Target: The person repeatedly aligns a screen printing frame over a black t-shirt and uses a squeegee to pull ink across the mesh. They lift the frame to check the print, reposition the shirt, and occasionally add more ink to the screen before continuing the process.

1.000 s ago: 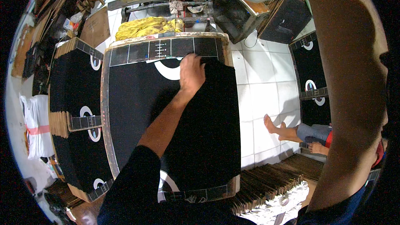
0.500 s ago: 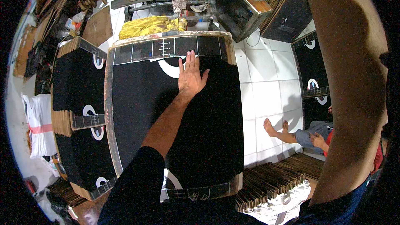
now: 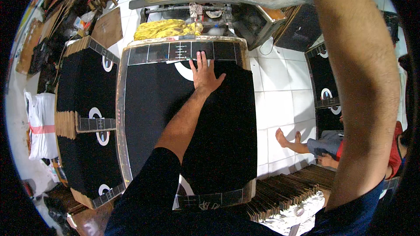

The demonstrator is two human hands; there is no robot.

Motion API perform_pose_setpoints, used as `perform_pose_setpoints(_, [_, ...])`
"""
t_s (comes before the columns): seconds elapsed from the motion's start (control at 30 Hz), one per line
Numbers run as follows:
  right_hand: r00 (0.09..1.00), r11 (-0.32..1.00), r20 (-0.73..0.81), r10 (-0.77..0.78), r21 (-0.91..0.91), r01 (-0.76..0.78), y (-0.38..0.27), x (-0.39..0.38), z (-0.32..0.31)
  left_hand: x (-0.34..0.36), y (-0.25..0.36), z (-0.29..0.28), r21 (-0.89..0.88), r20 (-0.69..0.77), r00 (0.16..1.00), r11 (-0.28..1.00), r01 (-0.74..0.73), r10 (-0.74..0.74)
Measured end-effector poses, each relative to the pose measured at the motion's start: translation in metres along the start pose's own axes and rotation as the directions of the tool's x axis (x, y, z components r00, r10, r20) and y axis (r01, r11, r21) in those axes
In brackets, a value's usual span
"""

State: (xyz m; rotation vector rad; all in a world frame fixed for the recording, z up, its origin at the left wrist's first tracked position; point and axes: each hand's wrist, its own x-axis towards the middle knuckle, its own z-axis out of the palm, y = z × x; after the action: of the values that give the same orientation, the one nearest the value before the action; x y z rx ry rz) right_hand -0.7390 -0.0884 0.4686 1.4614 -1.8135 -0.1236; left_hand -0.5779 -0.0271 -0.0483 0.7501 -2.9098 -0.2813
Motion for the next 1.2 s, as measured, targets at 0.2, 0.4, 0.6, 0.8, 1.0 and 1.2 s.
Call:
perform_pose_setpoints(0.2, [0.759, 0.705, 0.227, 0.611, 0.28, -0.651, -0.073, -0.085, -0.064, 0.0, -0.049, -0.042, -0.262, -0.244, 0.968, 0.965, -0.015, -0.051])
perform_pose_setpoints(0.4, [0.794, 0.677, 0.305, 0.526, 0.415, -0.608, -0.143, -0.188, -0.065, -0.122, -0.085, -0.188, -0.86, -0.421, 0.777, 0.478, -0.177, -0.468])
perform_pose_setpoints(0.6, [0.76, 0.576, 0.141, 0.634, 0.569, -0.587, -0.301, -0.354, -0.017, -0.251, -0.048, -0.21, -0.814, 0.323, 0.783, -0.579, -0.057, -0.531])
perform_pose_setpoints(0.8, [0.755, 0.481, 0.369, 0.543, 0.6, -0.639, -0.338, -0.401, 0.074, -0.289, -0.097, -0.12, -0.79, 0.608, 0.697, -0.378, 0.483, -0.38])
perform_pose_setpoints(1.0, [0.86, 0.699, 0.241, 0.449, 0.504, -0.506, -0.275, -0.297, 0.233, -0.303, -0.129, -0.092, -0.351, -0.33, 0.877, 0.908, 0.228, -0.348])
perform_pose_setpoints(1.2, [0.896, 0.891, 0.396, 0.2, 0.307, -0.334, -0.244, -0.217, 0.296, -0.288, -0.138, -0.068, -0.213, -0.29, 0.942, 0.971, 0.111, -0.171])
